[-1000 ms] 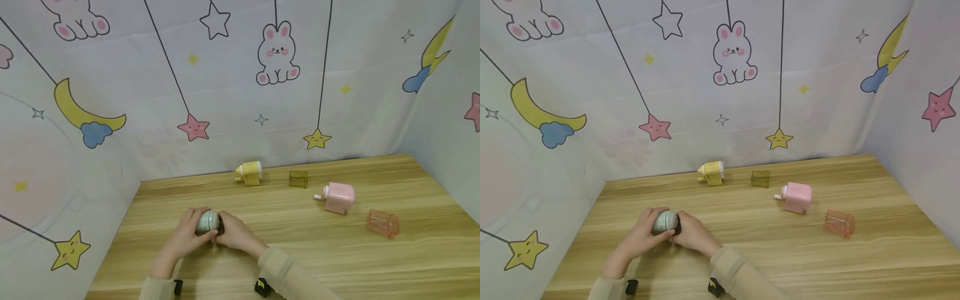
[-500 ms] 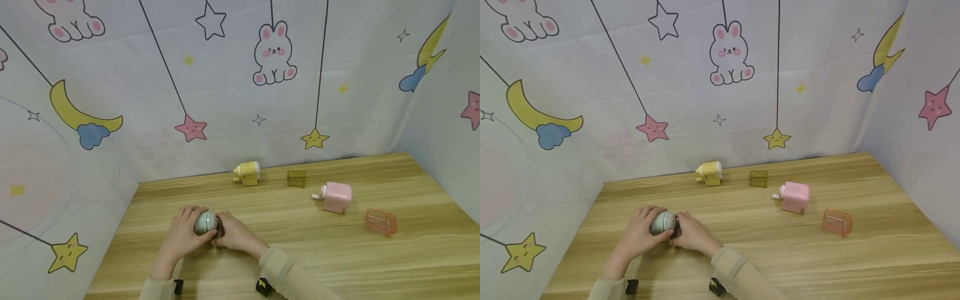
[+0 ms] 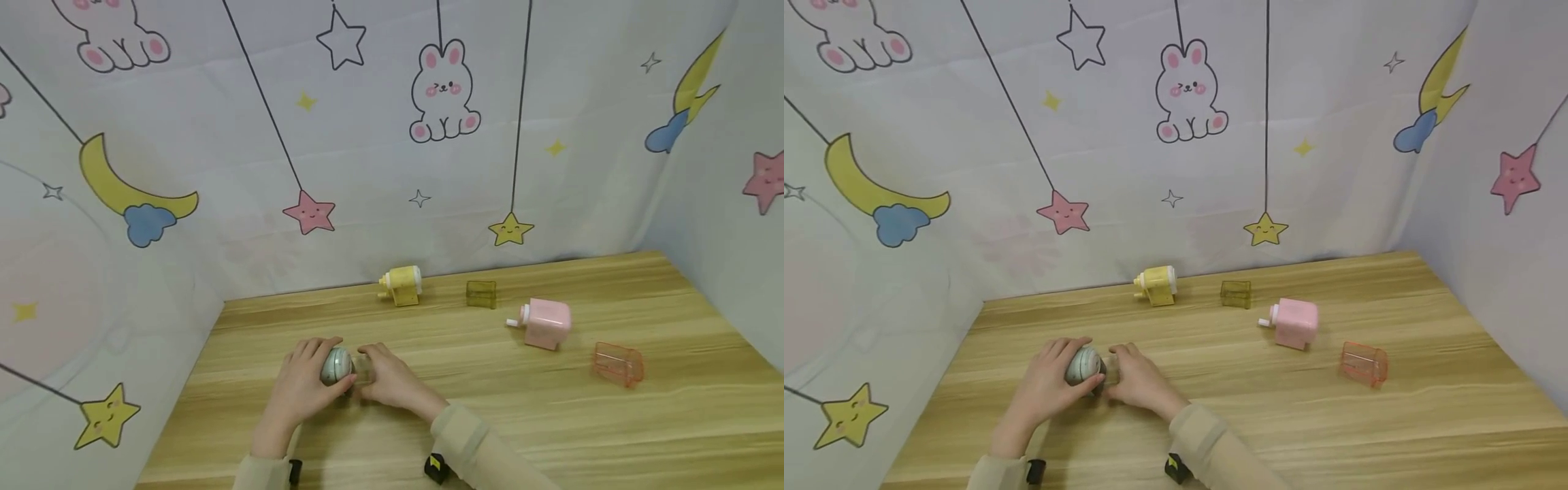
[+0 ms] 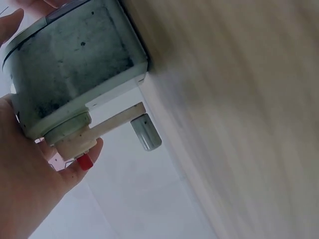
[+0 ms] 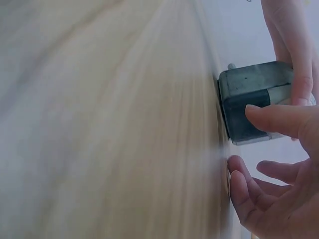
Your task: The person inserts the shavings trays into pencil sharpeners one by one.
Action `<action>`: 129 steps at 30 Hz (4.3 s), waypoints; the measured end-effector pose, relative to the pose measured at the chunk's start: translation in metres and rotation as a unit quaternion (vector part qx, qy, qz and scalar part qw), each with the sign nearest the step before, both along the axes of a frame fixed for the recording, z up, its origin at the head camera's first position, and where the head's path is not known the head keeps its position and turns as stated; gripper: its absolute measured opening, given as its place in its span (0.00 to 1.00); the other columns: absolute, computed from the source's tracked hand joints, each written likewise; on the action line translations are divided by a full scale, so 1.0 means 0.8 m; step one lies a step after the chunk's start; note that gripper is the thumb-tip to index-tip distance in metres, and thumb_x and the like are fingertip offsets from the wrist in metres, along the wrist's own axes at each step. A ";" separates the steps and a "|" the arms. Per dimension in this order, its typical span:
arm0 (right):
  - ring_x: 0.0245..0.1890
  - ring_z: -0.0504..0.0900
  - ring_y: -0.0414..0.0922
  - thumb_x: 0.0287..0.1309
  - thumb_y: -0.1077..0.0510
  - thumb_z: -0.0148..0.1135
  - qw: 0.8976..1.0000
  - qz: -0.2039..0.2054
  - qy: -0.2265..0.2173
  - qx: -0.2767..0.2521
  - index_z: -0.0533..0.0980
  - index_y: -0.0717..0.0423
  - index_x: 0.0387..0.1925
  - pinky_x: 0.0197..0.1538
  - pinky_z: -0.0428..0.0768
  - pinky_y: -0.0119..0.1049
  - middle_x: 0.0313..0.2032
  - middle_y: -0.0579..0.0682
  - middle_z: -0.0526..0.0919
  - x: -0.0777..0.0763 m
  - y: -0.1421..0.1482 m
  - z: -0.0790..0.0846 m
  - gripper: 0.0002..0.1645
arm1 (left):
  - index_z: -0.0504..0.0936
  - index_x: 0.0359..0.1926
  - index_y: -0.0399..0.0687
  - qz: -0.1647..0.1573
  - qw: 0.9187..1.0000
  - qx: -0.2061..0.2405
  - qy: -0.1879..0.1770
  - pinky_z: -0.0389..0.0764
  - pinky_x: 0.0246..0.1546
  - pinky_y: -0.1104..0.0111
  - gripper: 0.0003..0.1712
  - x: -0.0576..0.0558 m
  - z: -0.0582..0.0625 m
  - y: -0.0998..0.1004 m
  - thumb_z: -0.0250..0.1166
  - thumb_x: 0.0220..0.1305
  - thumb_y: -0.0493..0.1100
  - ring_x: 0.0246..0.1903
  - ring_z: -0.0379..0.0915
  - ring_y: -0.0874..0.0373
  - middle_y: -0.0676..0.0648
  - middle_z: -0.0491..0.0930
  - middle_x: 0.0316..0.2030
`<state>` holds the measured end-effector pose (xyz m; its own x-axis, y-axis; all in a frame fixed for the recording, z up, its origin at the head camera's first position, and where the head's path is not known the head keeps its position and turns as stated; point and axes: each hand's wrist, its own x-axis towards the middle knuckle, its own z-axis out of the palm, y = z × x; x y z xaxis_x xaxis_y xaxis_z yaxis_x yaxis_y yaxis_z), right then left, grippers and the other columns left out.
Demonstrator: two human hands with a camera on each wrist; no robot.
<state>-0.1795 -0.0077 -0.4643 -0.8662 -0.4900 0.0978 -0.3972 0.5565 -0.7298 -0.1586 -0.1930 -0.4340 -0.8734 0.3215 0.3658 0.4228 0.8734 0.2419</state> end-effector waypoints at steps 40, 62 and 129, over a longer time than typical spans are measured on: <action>0.42 0.71 0.48 0.47 0.53 0.66 0.989 -0.138 -0.008 -0.056 0.65 0.57 0.59 0.39 0.76 0.45 0.52 0.57 0.72 -0.017 0.101 -0.002 0.37 | 0.65 0.61 0.46 -0.039 0.992 0.019 0.118 0.58 0.57 0.41 0.39 -0.027 0.014 0.076 0.61 0.52 0.60 0.61 0.51 0.44 0.36 0.66 0.58; 0.45 0.72 0.52 0.47 0.56 0.66 0.976 -0.205 -0.015 -0.073 0.66 0.57 0.57 0.42 0.77 0.51 0.53 0.60 0.71 -0.019 0.135 0.005 0.35 | 0.58 0.65 0.47 0.011 0.995 0.040 0.092 0.59 0.56 0.40 0.41 -0.039 0.010 0.116 0.60 0.54 0.59 0.63 0.46 0.44 0.36 0.59 0.63; 0.59 0.48 0.68 0.40 0.61 0.66 0.920 -0.379 -0.033 -0.089 0.35 0.66 0.66 0.59 0.58 0.62 0.64 0.71 0.39 -0.065 0.179 -0.002 0.61 | 0.44 0.69 0.43 0.028 0.986 0.161 -0.039 0.59 0.57 0.42 0.54 -0.126 -0.006 0.147 0.65 0.50 0.57 0.62 0.45 0.40 0.33 0.47 0.67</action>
<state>-0.2312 0.1358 -0.4655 -0.9596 0.2764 0.0524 0.1051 0.5248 -0.8447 -0.2590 -0.0756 -0.4385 -0.9157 0.1510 0.3725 0.3461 0.7675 0.5397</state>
